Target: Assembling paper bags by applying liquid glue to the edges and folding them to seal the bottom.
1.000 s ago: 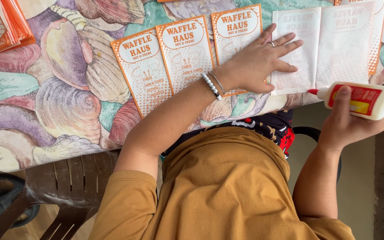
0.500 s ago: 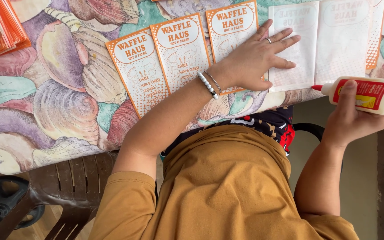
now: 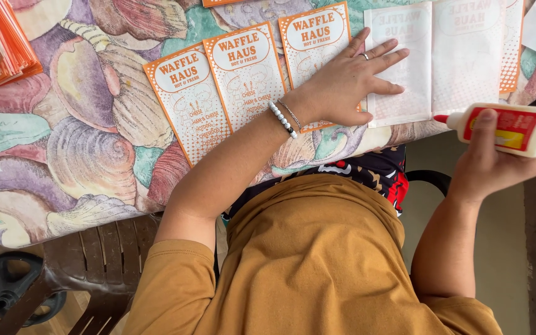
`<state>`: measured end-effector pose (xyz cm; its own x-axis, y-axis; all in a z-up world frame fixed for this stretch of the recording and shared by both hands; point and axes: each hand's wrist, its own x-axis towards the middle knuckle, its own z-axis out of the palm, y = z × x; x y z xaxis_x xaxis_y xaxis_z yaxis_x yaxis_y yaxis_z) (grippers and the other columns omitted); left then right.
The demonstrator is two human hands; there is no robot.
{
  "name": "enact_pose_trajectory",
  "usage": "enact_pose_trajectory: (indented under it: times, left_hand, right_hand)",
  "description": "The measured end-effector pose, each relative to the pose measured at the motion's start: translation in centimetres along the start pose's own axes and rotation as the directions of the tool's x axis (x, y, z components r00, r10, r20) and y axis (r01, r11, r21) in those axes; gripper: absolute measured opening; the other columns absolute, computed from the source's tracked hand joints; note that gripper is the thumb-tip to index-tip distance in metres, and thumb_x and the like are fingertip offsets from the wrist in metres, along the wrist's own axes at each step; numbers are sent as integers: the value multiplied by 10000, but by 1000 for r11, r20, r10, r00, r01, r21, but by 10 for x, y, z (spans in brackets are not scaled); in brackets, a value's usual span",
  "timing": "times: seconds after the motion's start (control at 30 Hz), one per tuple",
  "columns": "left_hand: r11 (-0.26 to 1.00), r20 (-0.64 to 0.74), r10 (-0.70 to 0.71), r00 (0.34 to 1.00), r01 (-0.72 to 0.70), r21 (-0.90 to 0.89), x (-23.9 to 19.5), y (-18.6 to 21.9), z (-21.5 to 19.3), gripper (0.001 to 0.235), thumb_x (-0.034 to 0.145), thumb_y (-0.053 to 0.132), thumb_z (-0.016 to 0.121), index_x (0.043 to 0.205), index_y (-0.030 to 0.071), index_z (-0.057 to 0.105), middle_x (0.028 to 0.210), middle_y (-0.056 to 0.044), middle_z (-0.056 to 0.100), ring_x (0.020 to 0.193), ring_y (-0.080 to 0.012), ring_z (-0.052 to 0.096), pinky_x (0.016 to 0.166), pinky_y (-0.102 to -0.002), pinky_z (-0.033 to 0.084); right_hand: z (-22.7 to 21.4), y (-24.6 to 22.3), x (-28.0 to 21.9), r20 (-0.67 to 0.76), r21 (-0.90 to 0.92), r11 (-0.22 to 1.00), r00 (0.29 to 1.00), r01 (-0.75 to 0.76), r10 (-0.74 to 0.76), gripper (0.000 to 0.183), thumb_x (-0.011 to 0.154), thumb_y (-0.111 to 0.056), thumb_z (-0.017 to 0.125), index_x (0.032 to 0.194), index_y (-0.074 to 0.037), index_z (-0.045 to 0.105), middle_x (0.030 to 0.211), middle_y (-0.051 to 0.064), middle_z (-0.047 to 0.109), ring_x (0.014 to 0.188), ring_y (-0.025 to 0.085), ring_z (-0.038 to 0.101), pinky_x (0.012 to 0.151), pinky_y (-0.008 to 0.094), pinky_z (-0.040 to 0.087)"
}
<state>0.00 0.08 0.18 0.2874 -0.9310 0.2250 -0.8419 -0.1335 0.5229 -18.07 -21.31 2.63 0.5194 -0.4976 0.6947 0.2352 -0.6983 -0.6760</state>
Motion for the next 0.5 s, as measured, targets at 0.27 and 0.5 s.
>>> enact_pose_trajectory:
  times: [0.27, 0.5]
  left_hand:
    - [1000, 0, 13, 1000, -13, 20, 1, 0, -1, 627, 769, 296, 776, 1389, 231, 713, 1612, -185, 283, 1514, -378, 213, 1202, -706, 58]
    - [1000, 19, 10, 1000, -10, 29, 1, 3, -6, 619, 773, 300, 779, 1384, 226, 713, 1613, -186, 290, 1516, -372, 211, 1206, -695, 57]
  right_hand:
    - [2, 14, -16, -21, 35, 990, 990, -138, 139, 348, 986, 51, 918, 980, 108, 575, 894, 178, 648, 819, 226, 625, 683, 412, 605]
    - [-8, 18, -7, -3, 64, 995, 997, -76, 76, 278, 1078, -4, 855, 958, 134, 646, 871, 213, 682, 802, 284, 681, 709, 443, 595]
